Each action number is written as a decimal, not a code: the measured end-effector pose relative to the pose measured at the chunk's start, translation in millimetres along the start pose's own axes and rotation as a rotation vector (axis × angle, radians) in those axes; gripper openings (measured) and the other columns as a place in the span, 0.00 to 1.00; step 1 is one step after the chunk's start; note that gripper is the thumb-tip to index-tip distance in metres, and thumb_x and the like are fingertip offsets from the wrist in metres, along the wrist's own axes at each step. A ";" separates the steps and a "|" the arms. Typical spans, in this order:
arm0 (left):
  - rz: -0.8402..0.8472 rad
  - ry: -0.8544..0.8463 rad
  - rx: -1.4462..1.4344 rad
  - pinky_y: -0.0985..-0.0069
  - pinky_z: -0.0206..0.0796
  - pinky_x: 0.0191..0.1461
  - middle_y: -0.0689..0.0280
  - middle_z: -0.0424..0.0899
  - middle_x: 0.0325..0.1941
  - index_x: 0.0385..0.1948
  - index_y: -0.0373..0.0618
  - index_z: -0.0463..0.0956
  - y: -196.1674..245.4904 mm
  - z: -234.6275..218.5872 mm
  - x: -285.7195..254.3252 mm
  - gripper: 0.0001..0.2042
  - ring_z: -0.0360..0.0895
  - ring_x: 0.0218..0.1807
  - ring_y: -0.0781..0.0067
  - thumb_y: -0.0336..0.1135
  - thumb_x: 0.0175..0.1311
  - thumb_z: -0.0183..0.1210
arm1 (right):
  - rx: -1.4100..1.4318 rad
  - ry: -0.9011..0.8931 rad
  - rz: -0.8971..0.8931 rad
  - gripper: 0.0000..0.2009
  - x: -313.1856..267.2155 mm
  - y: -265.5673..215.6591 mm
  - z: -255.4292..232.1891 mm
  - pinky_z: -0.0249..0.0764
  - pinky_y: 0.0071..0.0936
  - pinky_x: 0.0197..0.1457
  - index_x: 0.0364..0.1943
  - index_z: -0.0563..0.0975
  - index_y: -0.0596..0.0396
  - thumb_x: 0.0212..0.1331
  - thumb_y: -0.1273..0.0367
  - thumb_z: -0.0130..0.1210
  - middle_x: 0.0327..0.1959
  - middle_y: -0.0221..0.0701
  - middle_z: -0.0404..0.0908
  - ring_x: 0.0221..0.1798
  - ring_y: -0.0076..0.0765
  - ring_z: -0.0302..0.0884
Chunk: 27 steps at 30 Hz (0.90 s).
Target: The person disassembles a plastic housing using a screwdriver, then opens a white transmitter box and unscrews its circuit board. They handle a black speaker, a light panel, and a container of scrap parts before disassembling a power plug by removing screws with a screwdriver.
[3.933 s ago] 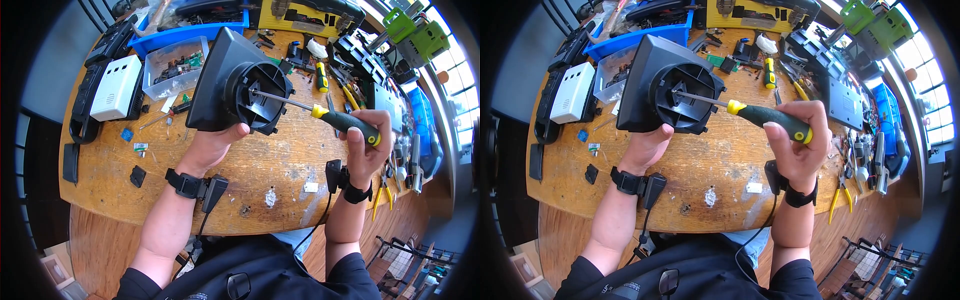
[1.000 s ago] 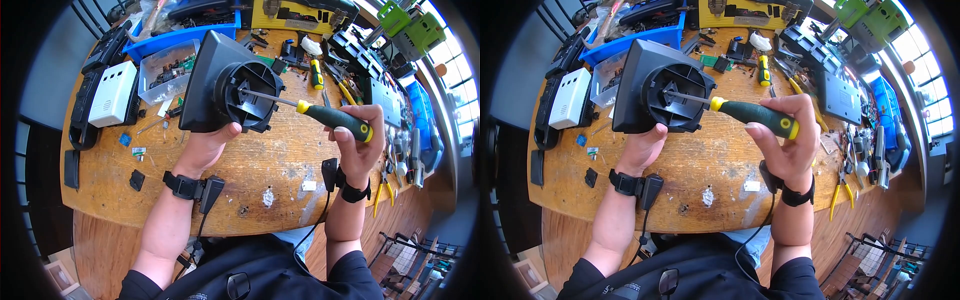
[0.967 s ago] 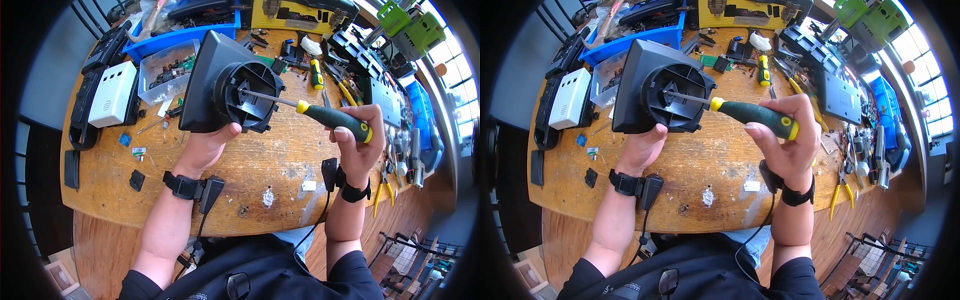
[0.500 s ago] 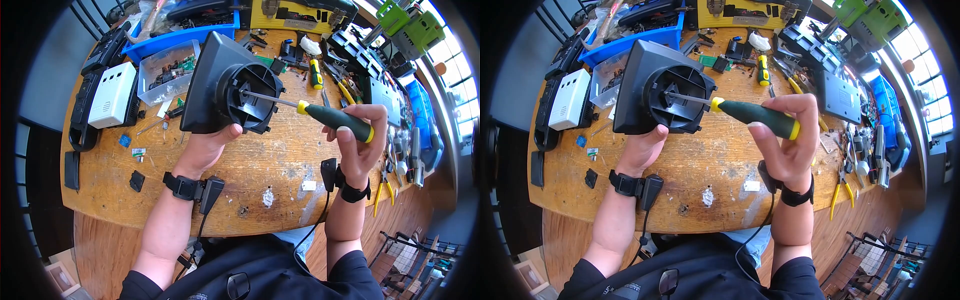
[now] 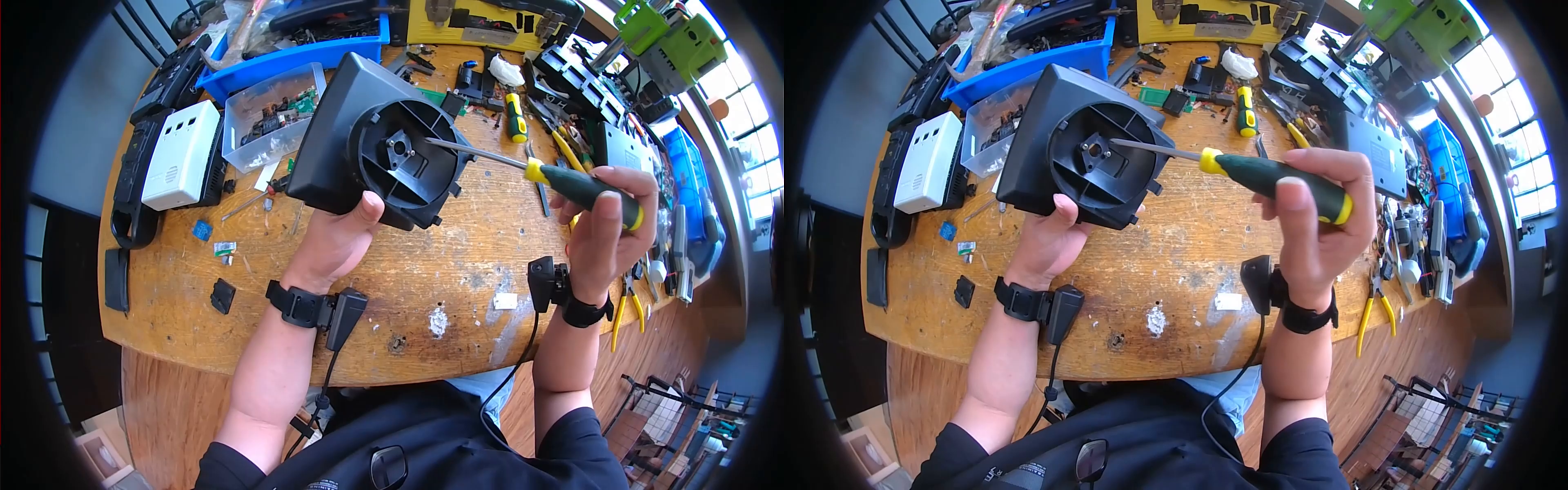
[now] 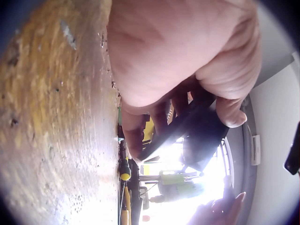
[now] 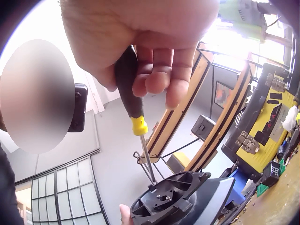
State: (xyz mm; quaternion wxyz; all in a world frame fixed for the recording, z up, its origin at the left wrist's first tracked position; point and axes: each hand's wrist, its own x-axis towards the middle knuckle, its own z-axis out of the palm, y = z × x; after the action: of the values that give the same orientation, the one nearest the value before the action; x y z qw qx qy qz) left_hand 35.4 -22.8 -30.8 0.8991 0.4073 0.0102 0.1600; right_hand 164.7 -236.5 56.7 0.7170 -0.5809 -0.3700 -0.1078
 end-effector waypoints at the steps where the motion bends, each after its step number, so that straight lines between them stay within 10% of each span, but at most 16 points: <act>1: -0.046 -0.029 -0.072 0.67 0.58 0.64 0.70 0.70 0.57 0.58 0.49 0.63 0.8 -0.9 0.4 0.26 0.66 0.59 0.72 0.38 0.58 0.62 | -0.049 0.011 -0.042 0.12 1.3 2.6 -2.1 0.67 0.13 0.22 0.34 0.72 0.62 0.57 0.66 0.57 0.25 0.33 0.75 0.21 0.21 0.74; 11: -0.097 -0.076 -0.167 0.65 0.58 0.64 0.69 0.69 0.59 0.59 0.49 0.62 -4.1 -10.4 -2.3 0.26 0.67 0.60 0.70 0.38 0.59 0.59 | -0.159 -0.023 -0.047 0.12 -0.7 0.8 -4.4 0.63 0.12 0.24 0.33 0.72 0.62 0.55 0.67 0.58 0.24 0.30 0.74 0.20 0.18 0.70; 13: -0.040 -0.037 0.084 0.46 0.68 0.55 0.54 0.64 0.63 0.63 0.44 0.53 -5.2 -7.3 -1.1 0.41 0.69 0.60 0.53 0.56 0.51 0.61 | -0.124 -0.043 -0.043 0.12 -0.7 0.6 -4.7 0.63 0.12 0.24 0.33 0.72 0.62 0.55 0.67 0.58 0.25 0.30 0.74 0.20 0.18 0.70; 23: -0.031 -0.033 0.076 0.44 0.67 0.55 0.55 0.63 0.64 0.63 0.44 0.52 -4.8 -7.7 -2.3 0.39 0.67 0.61 0.53 0.51 0.52 0.62 | -0.215 -0.058 -0.001 0.13 -1.5 0.2 -8.7 0.66 0.15 0.32 0.34 0.72 0.62 0.52 0.67 0.60 0.30 0.32 0.73 0.27 0.21 0.71; 25: -0.040 -0.060 -0.120 0.71 0.54 0.66 0.71 0.67 0.61 0.62 0.51 0.59 -0.9 -4.9 -3.5 0.29 0.63 0.62 0.74 0.33 0.58 0.61 | -0.296 -0.131 -0.117 0.18 0.0 0.1 -9.4 0.66 0.19 0.38 0.40 0.69 0.62 0.50 0.67 0.61 0.33 0.35 0.72 0.33 0.25 0.71; 27: -0.022 -0.040 -0.087 0.72 0.53 0.66 0.71 0.67 0.61 0.61 0.50 0.60 -0.8 -3.9 -3.5 0.29 0.63 0.62 0.74 0.33 0.57 0.62 | -0.221 -0.184 -0.130 0.20 -1.7 -4.1 -5.2 0.66 0.20 0.40 0.43 0.66 0.61 0.49 0.67 0.61 0.33 0.35 0.72 0.34 0.27 0.71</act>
State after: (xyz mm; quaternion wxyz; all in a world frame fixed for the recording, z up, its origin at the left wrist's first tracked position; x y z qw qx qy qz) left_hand 31.8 -21.5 -34.4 0.9177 0.3710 -0.0103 0.1421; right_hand 163.2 -243.0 58.4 0.6034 -0.6385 -0.4568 -0.1402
